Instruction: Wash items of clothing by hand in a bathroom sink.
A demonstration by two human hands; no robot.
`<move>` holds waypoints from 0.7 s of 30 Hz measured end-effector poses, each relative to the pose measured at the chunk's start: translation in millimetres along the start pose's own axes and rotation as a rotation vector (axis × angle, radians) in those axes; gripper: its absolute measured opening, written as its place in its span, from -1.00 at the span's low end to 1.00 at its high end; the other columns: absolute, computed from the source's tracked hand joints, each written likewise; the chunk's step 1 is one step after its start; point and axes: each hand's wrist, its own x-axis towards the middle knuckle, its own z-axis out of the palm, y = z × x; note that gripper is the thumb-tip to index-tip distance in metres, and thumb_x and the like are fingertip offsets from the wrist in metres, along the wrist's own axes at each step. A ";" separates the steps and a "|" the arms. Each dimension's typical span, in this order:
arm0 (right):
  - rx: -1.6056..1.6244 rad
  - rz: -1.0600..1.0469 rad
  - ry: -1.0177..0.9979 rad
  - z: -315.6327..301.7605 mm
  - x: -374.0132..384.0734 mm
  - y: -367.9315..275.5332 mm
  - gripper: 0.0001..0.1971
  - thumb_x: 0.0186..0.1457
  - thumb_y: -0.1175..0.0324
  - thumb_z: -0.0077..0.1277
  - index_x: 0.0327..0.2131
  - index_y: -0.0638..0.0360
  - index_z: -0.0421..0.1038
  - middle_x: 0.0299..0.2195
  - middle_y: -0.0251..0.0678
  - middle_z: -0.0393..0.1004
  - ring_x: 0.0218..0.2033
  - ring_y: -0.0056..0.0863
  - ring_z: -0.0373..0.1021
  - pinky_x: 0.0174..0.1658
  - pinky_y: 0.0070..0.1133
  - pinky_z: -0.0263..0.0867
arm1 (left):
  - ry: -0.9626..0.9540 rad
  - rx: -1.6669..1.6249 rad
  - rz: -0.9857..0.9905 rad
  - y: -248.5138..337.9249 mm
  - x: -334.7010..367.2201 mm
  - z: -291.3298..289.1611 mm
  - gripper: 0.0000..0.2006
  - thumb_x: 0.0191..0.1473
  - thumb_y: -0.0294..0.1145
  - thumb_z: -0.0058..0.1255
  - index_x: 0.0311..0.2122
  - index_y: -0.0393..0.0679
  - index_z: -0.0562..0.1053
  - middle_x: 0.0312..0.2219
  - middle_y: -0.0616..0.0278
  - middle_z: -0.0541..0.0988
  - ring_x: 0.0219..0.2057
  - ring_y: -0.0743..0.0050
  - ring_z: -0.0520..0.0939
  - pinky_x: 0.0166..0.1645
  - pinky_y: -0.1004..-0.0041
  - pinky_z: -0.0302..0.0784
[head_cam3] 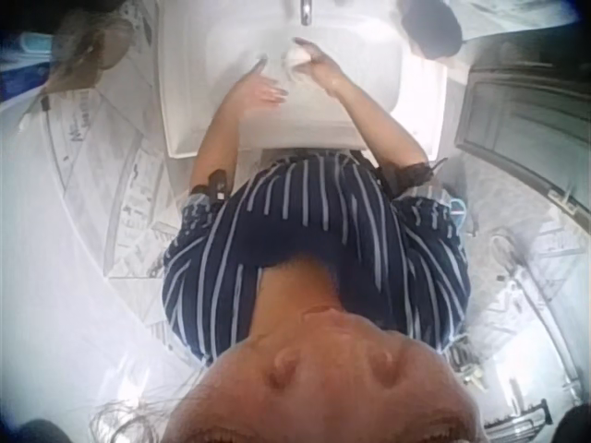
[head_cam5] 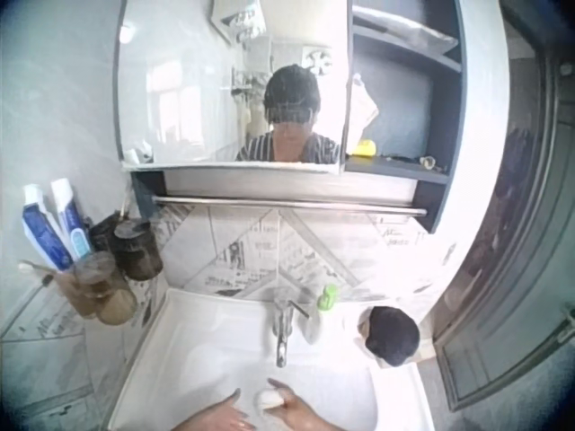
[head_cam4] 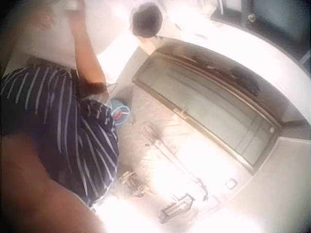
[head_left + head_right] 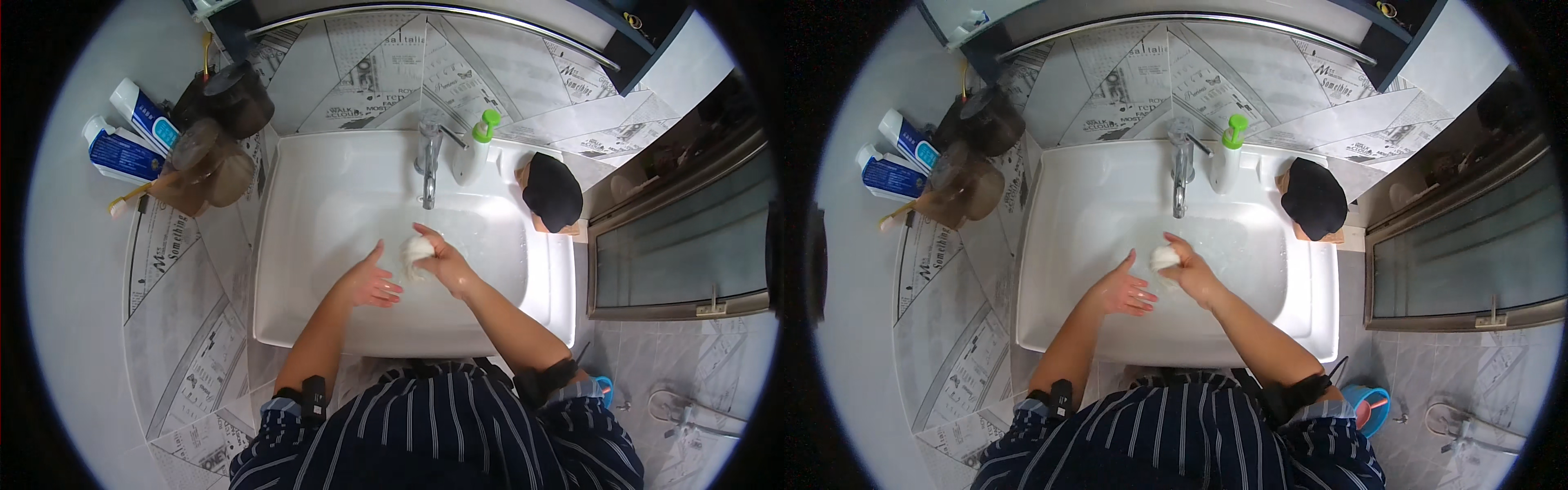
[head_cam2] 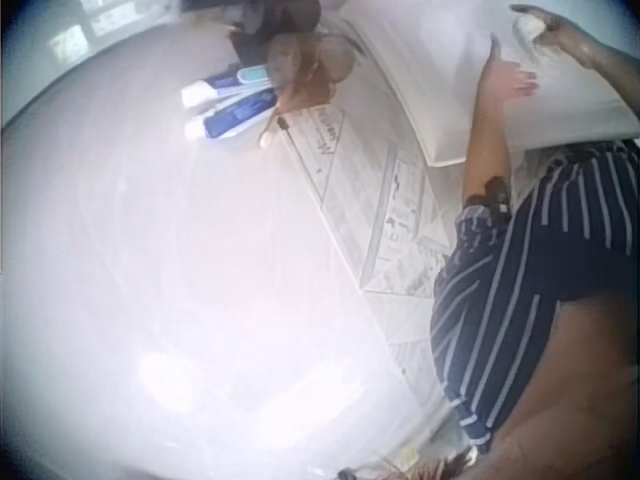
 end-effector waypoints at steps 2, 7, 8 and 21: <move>-0.339 -0.477 -0.338 10.6 -10.0 -10.8 -0.70 -0.06 0.52 0.00 -0.18 0.19 0.31 -0.03 -0.28 0.31 -0.10 -0.52 0.27 -0.06 -0.61 0.20 | -0.517 -0.172 0.033 -4.0 -2.7 8.9 -0.01 -0.17 0.53 -0.35 0.08 -0.27 0.19 -0.11 -0.14 0.42 -0.13 0.02 0.50 -0.10 0.15 0.44; -0.100 -0.275 -0.481 39.1 -37.8 -14.9 -0.71 -0.07 0.52 -0.07 -0.19 0.17 0.27 -0.29 -0.40 0.35 -0.20 -0.62 0.26 -0.14 -0.65 0.20 | -0.671 -0.626 0.342 0.2 9.9 17.6 -0.58 0.00 0.01 0.03 -0.19 -0.13 0.43 -0.30 0.10 0.53 -0.26 0.20 0.56 -0.17 0.26 0.51; -0.101 -0.275 -0.485 38.9 -32.8 -9.0 -0.71 -0.07 0.52 -0.07 -0.19 0.17 0.27 -0.29 -0.40 0.35 -0.20 -0.62 0.26 -0.14 -0.65 0.20 | -0.668 -0.629 0.346 -1.5 13.5 16.6 -0.58 0.00 0.01 0.03 -0.19 -0.13 0.43 -0.30 0.10 0.53 -0.26 0.20 0.56 -0.17 0.26 0.51; 0.118 0.042 -0.206 54.7 21.1 -20.4 -0.62 -0.08 0.46 -0.31 -0.12 0.20 0.29 -0.26 -0.21 0.39 -0.20 -0.46 0.34 -0.14 -0.53 0.30 | -0.419 -0.323 0.368 -30.5 -15.8 28.0 -0.42 -0.05 -0.14 0.11 0.07 -0.04 0.22 -0.07 0.22 0.40 -0.05 0.31 0.42 -0.01 0.26 0.35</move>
